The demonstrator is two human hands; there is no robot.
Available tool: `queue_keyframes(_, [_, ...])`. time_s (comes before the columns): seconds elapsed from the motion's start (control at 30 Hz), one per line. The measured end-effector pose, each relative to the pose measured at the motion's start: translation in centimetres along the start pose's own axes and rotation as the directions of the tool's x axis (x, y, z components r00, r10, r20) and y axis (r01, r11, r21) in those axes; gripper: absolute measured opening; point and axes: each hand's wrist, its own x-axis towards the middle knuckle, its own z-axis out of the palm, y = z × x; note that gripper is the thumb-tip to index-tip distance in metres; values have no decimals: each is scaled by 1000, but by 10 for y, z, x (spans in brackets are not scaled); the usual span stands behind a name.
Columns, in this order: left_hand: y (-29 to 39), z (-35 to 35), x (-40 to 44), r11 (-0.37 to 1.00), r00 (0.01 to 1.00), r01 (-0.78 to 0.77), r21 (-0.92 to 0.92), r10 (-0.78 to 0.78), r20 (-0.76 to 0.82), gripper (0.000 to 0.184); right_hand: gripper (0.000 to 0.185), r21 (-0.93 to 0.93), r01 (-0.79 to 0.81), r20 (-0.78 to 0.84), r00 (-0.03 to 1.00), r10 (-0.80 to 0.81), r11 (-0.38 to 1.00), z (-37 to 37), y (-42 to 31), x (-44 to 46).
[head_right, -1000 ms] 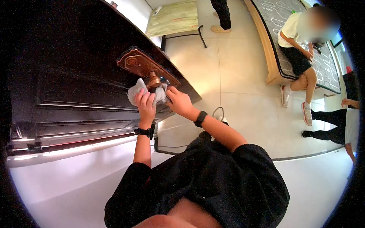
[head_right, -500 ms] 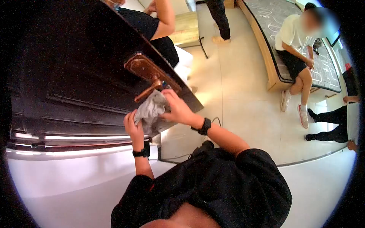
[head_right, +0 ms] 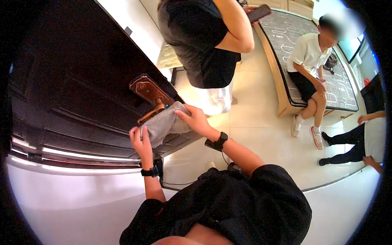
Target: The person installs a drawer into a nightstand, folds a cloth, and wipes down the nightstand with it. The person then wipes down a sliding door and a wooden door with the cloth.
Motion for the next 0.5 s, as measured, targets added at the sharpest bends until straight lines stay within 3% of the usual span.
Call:
queue_keyframes(0.07, [-4,0,22,991,991,-113,67,118,-65,19,35,80,142,-78,988,-135,987,3,-19,17])
queue_keyframes(0.17, [-16,4,53,996,992,-83,9,84,-90,23,37,61,235,-66,971,-231,970,16,-35,51])
queue_keyframes(0.23, [-32,14,63,998,995,-55,-40,51,-88,23,37,-273,507,-59,839,-540,818,31,-35,67])
queue_keyframes(0.33, [-61,31,61,982,990,-139,131,141,-13,23,40,-363,365,2,920,-391,857,47,-30,71])
queue_keyframes(0.4, [-62,40,58,924,972,-229,306,232,27,24,40,-427,427,11,884,-467,797,59,-14,69])
queue_keyframes(0.47, [-60,47,61,963,988,-155,222,151,36,25,35,-333,158,-53,981,-186,929,60,3,59])
queue_keyframes(0.5, [-67,46,63,988,995,-73,134,64,75,25,35,-334,158,-45,982,-183,929,69,18,66])
